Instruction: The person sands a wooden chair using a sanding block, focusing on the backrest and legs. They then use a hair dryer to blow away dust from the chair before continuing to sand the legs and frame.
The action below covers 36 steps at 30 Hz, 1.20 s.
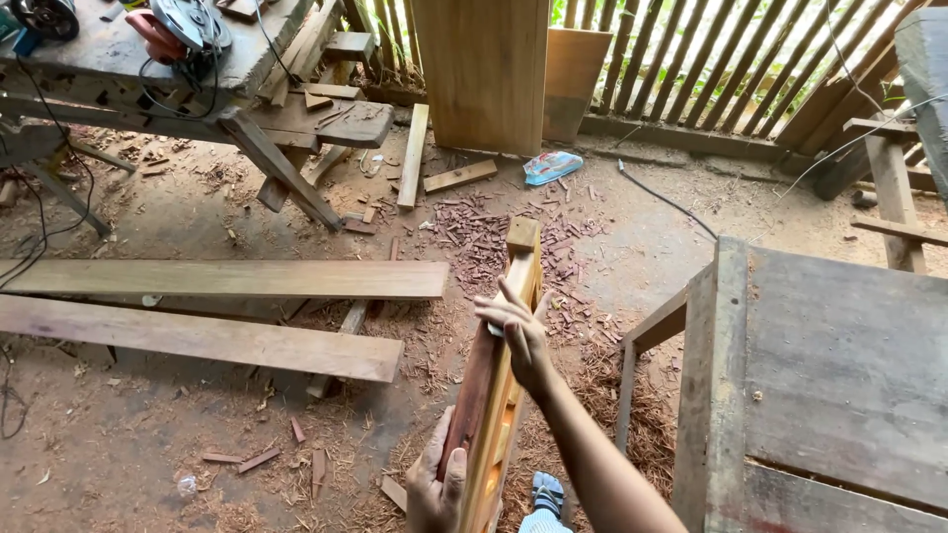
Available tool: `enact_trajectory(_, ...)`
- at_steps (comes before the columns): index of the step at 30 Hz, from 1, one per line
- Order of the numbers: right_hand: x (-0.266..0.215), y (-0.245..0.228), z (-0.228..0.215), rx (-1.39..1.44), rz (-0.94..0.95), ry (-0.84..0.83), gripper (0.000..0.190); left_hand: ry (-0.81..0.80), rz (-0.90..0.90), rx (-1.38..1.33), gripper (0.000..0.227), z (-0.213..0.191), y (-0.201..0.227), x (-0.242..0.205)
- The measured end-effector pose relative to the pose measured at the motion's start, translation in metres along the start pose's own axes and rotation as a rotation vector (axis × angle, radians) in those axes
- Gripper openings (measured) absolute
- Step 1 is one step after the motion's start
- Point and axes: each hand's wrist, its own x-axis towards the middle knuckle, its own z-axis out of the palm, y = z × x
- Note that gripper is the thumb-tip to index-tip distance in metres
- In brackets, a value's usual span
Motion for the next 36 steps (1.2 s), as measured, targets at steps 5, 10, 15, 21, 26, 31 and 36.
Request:
enact_trajectory(5,0.018,0.087,-0.008,-0.064,0.243,-0.078,0.05,-0.001,0.041,-0.037,0.057,-0.001,0.006,0.0)
enact_trajectory(10,-0.013,0.023,0.007,0.139,0.146,-0.046,0.045,0.053,0.156,-0.04,0.054,-0.007,-0.001,0.002)
enact_trajectory(15,0.023,0.039,-0.005,-0.062,0.286,-0.059,0.052,0.051,0.148,-0.027,0.054,-0.009,-0.003,0.0)
enact_trajectory(21,0.006,0.03,0.014,-0.136,0.319,-0.009,0.051,0.057,-0.03,-0.01,0.056,-0.015,0.012,0.009)
enact_trajectory(26,-0.008,-0.014,0.011,-0.142,0.144,0.06,0.044,0.081,0.137,-0.015,0.057,-0.014,0.002,0.004)
enact_trajectory(31,-0.016,-0.03,0.014,-0.01,0.249,0.191,0.036,0.039,0.114,-0.086,0.059,-0.013,0.003,0.003)
enact_trajectory(36,-0.023,-0.009,0.016,0.038,0.078,0.291,0.03,0.039,-0.014,-0.059,0.06,-0.011,0.001,0.0)
